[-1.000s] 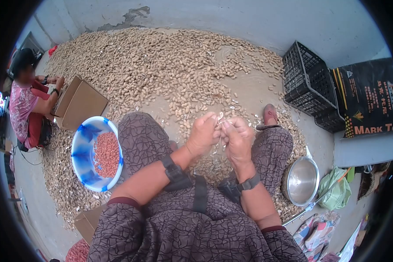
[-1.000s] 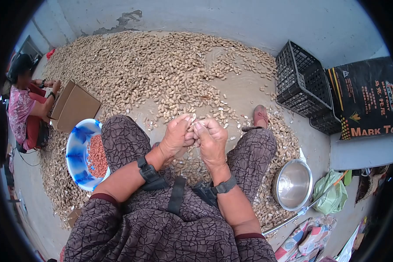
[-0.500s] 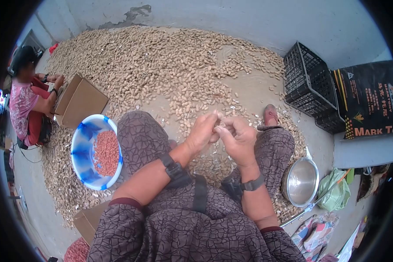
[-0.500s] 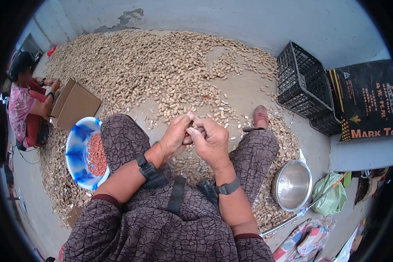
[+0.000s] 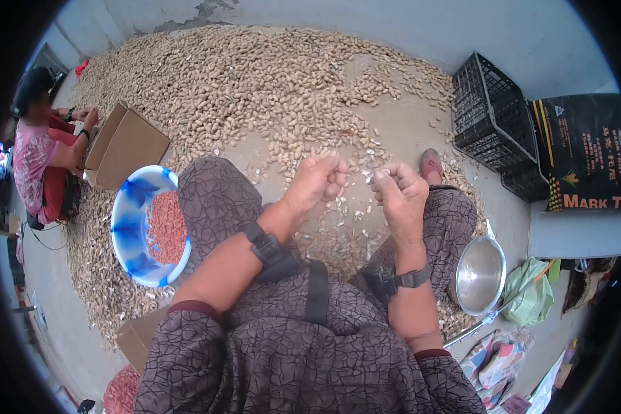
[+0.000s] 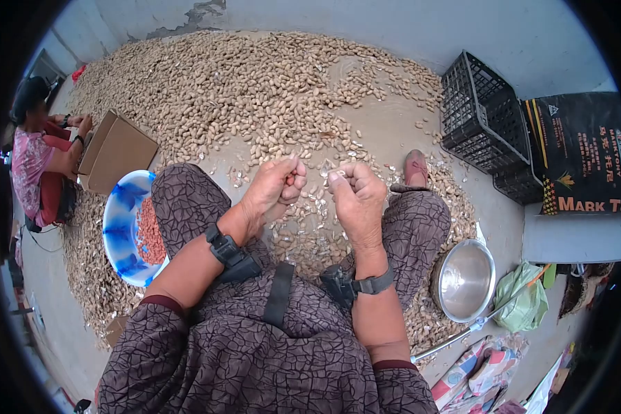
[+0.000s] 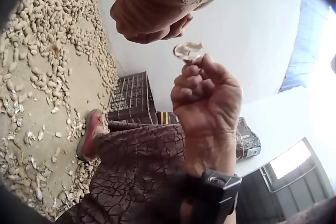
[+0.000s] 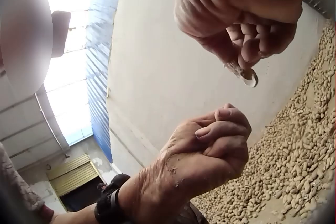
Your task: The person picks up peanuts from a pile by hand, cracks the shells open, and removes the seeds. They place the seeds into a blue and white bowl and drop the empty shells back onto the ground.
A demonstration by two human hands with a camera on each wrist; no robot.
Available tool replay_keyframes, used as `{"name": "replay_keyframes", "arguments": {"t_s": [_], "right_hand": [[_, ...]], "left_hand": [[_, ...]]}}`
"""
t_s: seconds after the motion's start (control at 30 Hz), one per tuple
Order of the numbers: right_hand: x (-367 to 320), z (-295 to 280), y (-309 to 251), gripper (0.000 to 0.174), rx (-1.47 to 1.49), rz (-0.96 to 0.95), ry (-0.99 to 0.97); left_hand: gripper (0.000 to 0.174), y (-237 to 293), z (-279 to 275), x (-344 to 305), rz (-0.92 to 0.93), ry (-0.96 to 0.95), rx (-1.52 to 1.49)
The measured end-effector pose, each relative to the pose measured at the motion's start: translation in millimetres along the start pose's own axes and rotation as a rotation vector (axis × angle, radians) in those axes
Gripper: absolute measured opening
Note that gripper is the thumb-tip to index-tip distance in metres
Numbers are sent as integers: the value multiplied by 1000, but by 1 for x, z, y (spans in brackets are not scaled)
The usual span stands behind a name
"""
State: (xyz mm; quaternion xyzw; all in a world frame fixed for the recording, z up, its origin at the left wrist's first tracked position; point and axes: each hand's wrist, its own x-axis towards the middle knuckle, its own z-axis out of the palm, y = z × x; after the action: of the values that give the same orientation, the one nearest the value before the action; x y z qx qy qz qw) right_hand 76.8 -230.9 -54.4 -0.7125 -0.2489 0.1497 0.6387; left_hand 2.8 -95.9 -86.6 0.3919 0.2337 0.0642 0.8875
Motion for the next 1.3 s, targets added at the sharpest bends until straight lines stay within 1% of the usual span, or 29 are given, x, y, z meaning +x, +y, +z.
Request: {"name": "replay_keyframes", "arguments": {"t_s": [0.03, 0.07, 0.1, 0.17, 0.2, 0.23, 0.3, 0.33, 0.4, 0.43, 0.5, 0.53, 0.6, 0.67, 0.73, 0.8, 0.83, 0.9, 1.07, 1.13, 1.23, 1.3], "right_hand": [[1, -5, 0, 3, -43, 77, -17], [3, -11, 10, 13, -144, 77, -67], [4, -14, 11, 13, -145, 82, -70], [3, -19, 11, 23, -799, 230, -413], [1, -21, 9, 30, -829, 368, -535], [1, -19, 11, 30, -832, 373, -546], [2, -16, 15, 28, -949, 354, -534], [6, -12, 19, 28, -952, 359, -548], [20, -4, 31, 26, -872, 317, -458], [26, 0, 37, 26, -876, 322, -465], [34, 10, 54, 23, -841, 245, -403], [37, 15, 66, 23, -843, 251, -411], [42, 27, 97, 23, -728, 394, -467], [41, 38, 130, 23, -726, 409, -494], [40, 50, 150, 23, -715, 421, -534], [41, 60, 166, 23, -770, 301, -519], [41, 66, 174, 23, -770, 306, -525], [38, 76, 192, 19, -928, 220, -509], [31, 80, 241, 20, -1005, 218, -586], [32, 83, 245, 20, -1021, 204, -594], [35, 87, 252, 19, -1053, 241, -569], [36, 89, 258, 19, -1090, 198, -596]], "left_hand": [[22, 4, -3, 0, -6, 18, -23], [20, 9, -7, 0, 0, -9, -64], [20, 17, -7, -1, -4, -7, -66], [18, 40, -2, -5, -18, 22, -13], [17, 51, 0, -6, 2, -2, -35], [17, 62, 2, -7, -2, 7, -43], [16, 83, 7, -6, 49, 22, 54], [16, 91, 8, -5, 44, 32, 44], [16, 105, 10, 1, 98, -31, 91], [16, 111, 10, 4, 94, -27, 85], [16, 119, 9, 10, 119, -91, 92], [17, 121, 9, 13, 129, -67, 82], [17, 122, 1, 18, 121, -43, 49], [17, 120, -4, 20, 91, 33, -6], [17, 122, -5, 18, 95, 49, 3], [17, 125, -5, 16, 127, 59, 26], [17, 128, -6, 15, 123, 65, 23], [19, 132, -9, 12, 132, 83, 26], [21, 140, -10, 4, 144, 122, 44], [21, 141, -11, 4, 177, 83, 48], [22, 145, -8, 5, 156, 112, 11], [22, 145, -5, 6, 149, 124, 6]]}}
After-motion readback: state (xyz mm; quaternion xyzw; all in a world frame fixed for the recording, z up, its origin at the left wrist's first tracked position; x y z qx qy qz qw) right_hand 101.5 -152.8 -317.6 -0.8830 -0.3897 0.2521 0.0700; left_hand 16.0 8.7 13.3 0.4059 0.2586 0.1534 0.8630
